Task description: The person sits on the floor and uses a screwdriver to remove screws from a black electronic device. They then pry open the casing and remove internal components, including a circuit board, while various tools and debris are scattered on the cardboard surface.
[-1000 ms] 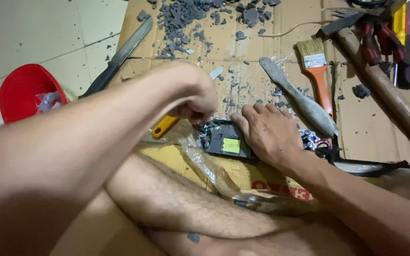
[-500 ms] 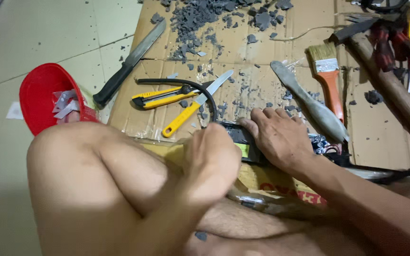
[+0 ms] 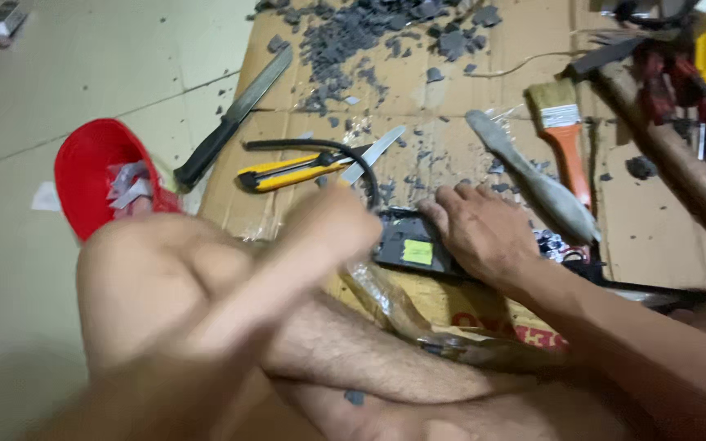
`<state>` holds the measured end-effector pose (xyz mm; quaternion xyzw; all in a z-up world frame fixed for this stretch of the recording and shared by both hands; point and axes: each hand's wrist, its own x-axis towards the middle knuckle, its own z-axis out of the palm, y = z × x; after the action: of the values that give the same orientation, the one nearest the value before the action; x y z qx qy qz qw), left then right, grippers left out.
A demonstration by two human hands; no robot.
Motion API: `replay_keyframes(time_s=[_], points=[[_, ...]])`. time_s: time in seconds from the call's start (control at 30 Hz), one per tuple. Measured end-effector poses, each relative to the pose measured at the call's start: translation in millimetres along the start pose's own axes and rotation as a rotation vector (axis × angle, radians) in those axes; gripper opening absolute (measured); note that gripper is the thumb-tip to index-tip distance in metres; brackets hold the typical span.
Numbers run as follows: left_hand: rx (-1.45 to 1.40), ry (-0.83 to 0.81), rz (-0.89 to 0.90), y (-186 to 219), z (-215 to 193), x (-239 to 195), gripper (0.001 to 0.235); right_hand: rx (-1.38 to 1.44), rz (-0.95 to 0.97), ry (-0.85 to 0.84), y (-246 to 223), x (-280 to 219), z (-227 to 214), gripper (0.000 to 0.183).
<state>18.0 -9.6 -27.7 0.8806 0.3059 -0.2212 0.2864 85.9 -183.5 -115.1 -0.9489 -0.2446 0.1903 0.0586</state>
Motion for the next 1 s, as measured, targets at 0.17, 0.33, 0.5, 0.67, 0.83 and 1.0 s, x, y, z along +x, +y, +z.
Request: replay_keyframes(time_s=[0.17,0.33,0.5,0.67,0.83,1.0], points=[[0.296,-0.041,0.103,-2,-17,41,0.032,0.001,-0.002,-0.016,-1,-4,-4,0.050],[0.158,-0.152,0.031,-3,-10,58,0.027,-0.006,-0.006,0.050,0,-4,4,0.054],[0.370,-0.290,0.046,-6,-8,85,0.027,-0.012,0.007,0.022,-4,-5,-6,0.052],[0.314,-0.328,0.050,10,-28,63,0.029,-0.012,-0.004,0.031,-2,-4,-1,0.054],[0.254,-0.364,0.059,22,-31,62,0.032,-0.009,-0.022,0.054,0,-1,0,0.053],[0.679,-0.329,0.211,20,-28,71,0.027,-0.039,-0.028,0.037,-1,-1,0,0.052]])
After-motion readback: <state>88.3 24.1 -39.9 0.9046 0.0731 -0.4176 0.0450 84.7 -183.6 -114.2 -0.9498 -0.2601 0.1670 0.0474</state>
